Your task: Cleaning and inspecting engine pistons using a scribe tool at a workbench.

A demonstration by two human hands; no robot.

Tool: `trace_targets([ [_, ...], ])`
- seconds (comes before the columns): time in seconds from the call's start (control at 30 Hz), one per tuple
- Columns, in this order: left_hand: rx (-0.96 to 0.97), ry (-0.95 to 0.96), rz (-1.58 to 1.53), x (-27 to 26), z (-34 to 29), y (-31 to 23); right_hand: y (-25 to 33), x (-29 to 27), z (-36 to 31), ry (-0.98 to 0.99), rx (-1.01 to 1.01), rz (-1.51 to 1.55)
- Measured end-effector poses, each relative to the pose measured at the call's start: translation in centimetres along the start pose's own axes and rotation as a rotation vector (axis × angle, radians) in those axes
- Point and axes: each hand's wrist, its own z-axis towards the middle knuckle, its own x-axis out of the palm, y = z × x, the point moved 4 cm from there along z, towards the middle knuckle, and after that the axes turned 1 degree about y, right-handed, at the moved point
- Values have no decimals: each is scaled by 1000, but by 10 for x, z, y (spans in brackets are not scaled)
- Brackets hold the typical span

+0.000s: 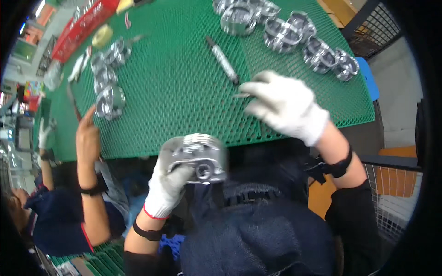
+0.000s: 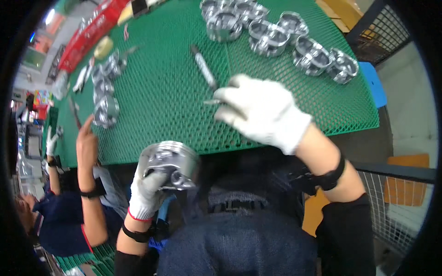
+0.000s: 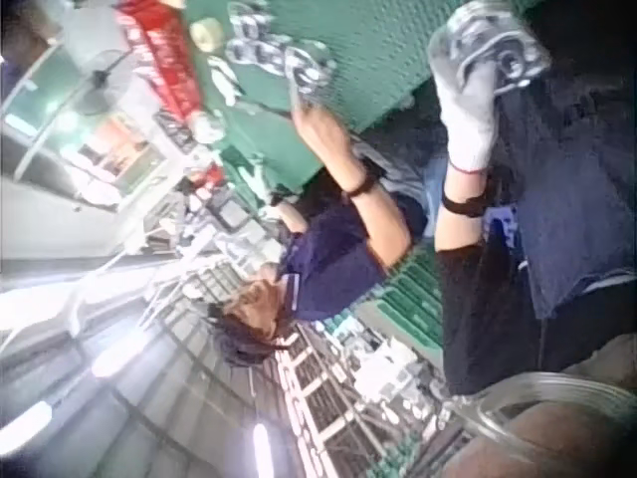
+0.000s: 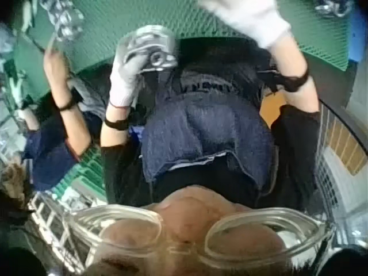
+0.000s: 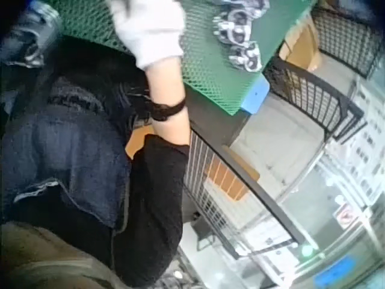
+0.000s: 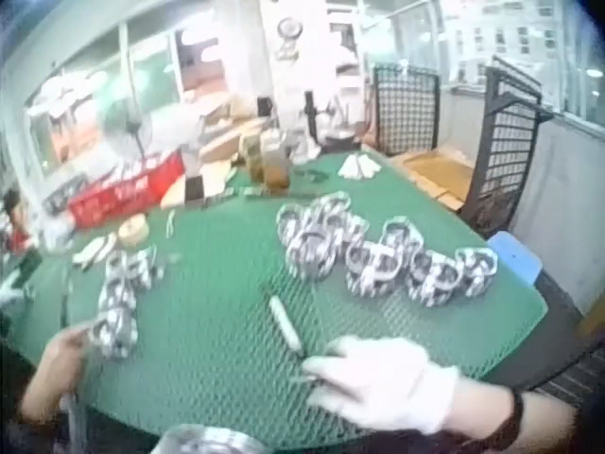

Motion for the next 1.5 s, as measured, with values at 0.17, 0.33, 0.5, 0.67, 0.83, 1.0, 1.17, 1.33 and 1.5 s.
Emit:
trace_targets([
  [0.17,298,543,695,18,-23,7,39,-22,-29,437,-206,386],
  [0.33,243,721,719,46,-16,8,49,-11,-50,648,-189,314],
  [0.5,280,805,769,69,-15,0,57,-9,-49,587,-254,353],
  [0.67,323,806,823,64,-18,0,65,-4,-54,602,-278,296],
  [0.83,305,757,778,46,-23,15,65,-8,-76,616,-251,254],
  [1.0,202,703,752,36,-23,15,68,4,-97,646,-186,409],
  [1.17,343,510,506,23,-22,28,53,11,-94,451,219,812],
  [1.33,311,528,977,57,-3,-11,76,-1,-41,595,89,449],
  [1.5,210,608,617,49,-10,-8,41,-19,-47,243,-103,827],
])
